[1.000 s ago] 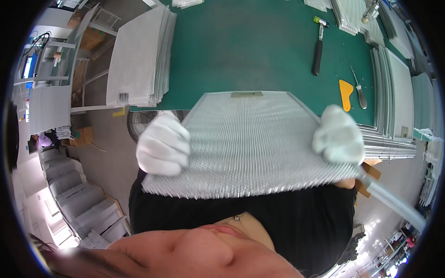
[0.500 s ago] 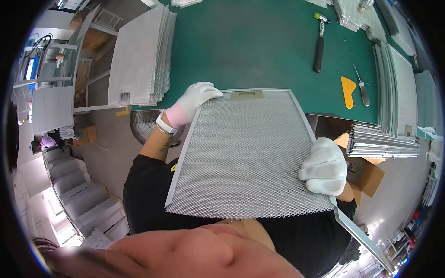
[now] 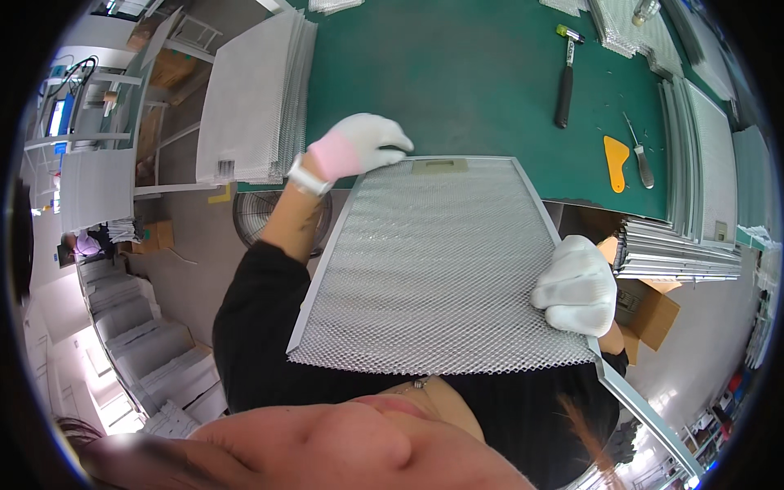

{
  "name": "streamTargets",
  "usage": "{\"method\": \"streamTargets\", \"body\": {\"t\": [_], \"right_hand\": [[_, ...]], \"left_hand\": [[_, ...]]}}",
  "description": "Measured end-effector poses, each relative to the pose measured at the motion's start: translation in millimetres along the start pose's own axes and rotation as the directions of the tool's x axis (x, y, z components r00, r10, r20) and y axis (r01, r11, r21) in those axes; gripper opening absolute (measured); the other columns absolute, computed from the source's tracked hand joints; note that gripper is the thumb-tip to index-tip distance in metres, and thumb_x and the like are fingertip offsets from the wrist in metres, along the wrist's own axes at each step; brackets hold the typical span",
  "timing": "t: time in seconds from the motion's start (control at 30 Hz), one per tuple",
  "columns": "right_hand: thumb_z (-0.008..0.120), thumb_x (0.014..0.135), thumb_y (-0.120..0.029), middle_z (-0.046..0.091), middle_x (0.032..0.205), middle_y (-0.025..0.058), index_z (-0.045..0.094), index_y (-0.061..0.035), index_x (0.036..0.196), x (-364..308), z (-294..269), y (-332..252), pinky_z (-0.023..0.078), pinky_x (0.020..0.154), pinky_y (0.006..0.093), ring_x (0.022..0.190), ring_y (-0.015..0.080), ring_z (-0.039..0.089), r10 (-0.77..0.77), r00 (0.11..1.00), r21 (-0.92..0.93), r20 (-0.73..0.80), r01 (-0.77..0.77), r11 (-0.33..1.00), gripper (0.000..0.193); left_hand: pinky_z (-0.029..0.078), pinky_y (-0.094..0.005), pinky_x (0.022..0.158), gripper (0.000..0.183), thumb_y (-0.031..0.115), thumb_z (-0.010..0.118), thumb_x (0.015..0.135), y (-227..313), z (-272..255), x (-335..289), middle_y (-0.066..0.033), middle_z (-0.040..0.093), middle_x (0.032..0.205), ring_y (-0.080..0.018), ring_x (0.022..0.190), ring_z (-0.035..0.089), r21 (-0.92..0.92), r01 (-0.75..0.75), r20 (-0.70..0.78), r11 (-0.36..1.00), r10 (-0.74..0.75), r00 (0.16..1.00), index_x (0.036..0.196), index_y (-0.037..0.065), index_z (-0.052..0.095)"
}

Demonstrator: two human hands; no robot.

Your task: The person assembles rectangular panels by placing mesh sheets on a workbench, inserting metal frame pieces into the sheet edges, and securing them with a hammer and power drill. The process is repeated for multiple units, with the person handling components and tools directly.

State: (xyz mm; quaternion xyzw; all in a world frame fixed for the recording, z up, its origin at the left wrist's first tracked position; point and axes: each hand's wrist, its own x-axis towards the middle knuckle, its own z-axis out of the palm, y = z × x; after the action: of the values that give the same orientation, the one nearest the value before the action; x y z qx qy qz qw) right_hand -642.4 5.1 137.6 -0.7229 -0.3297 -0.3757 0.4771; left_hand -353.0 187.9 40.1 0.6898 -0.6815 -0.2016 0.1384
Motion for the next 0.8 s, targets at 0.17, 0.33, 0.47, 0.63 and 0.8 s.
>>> {"method": "streamTargets", "body": {"t": [0.17, 0.33, 0.47, 0.63, 0.8], "right_hand": [[0.061, 0.07, -0.024, 0.043, 0.05, 0.0073, 0.037, -0.0068, 0.052, 0.1, 0.4, -3.2, 0.026, 0.043, 0.0343, 0.042, 0.0174, 0.042, -0.002, 1.0, 0.007, 0.029, 0.002, 1.0, 0.034], [0.061, 0.072, -0.023, 0.042, 0.05, 0.0071, 0.037, -0.0066, 0.053, 1.9, 1.5, -4.6, 0.027, 0.043, 0.0338, 0.042, 0.0169, 0.042, -0.015, 0.998, 0.021, 0.059, 0.014, 1.0, 0.036], [0.062, 0.074, -0.023, 0.042, 0.05, 0.0069, 0.037, -0.0065, 0.053, 1.5, -6.1, -4.8, 0.027, 0.043, 0.0334, 0.042, 0.0165, 0.041, -0.019, 0.996, 0.033, 0.091, 0.016, 0.999, 0.037], [0.062, 0.094, -0.033, 0.041, 0.052, 0.0031, 0.036, -0.0097, 0.053, 0.5, 19.9, 6.5, 0.036, 0.05, 0.0317, 0.052, 0.0153, 0.047, 0.111, 0.855, -0.159, -0.506, -0.219, 0.963, 0.055], [0.062, 0.097, -0.045, 0.058, 0.073, 0.0114, 0.058, 0.0, 0.078, 7.3, -21.1, 24.7, 0.039, 0.056, 0.034, 0.065, 0.0224, 0.054, 0.295, 0.86, -0.132, -0.418, -0.378, 0.916, 0.049]], "left_hand": [[0.055, -0.0389, 0.079, 0.02, 0.019, 0.066, 0.083, 12.8, -6.7, 56.9, -0.0098, 0.073, 0.092, -0.0287, 0.088, 0.07, 0.159, 0.104, 0.449, 0.982, -0.166, 0.878, 0.098, 0.012, 0.076], [0.055, -0.0397, 0.08, 0.022, 0.018, 0.063, 0.084, 33.4, -15.2, 64.5, -0.0107, 0.073, 0.094, -0.0286, 0.088, 0.07, 0.291, 0.069, 0.512, 0.954, -0.216, 0.831, 0.101, 0.013, 0.076], [0.054, -0.038, 0.084, 0.025, 0.018, 0.06, 0.089, 11.2, -32.9, 32.3, -0.0123, 0.073, 0.1, -0.0288, 0.093, 0.069, 0.008, -0.011, 0.236, 1.0, 0.009, 0.972, 0.107, 0.006, 0.073], [0.054, -0.0423, 0.083, 0.052, 0.043, 0.062, 0.095, 32.8, -78.2, -65.1, -0.0182, 0.071, 0.103, -0.0316, 0.096, 0.067, -0.566, -0.605, -0.606, 0.56, 0.215, 0.766, 0.116, -0.003, 0.068], [0.056, -0.0447, 0.069, 0.038, 0.026, 0.077, 0.085, 90.9, -72.2, -49.4, -0.0195, 0.07, 0.086, -0.0347, 0.075, 0.068, -0.063, -0.645, -0.863, 0.761, 0.284, 0.418, 0.103, -0.006, 0.068]]}}
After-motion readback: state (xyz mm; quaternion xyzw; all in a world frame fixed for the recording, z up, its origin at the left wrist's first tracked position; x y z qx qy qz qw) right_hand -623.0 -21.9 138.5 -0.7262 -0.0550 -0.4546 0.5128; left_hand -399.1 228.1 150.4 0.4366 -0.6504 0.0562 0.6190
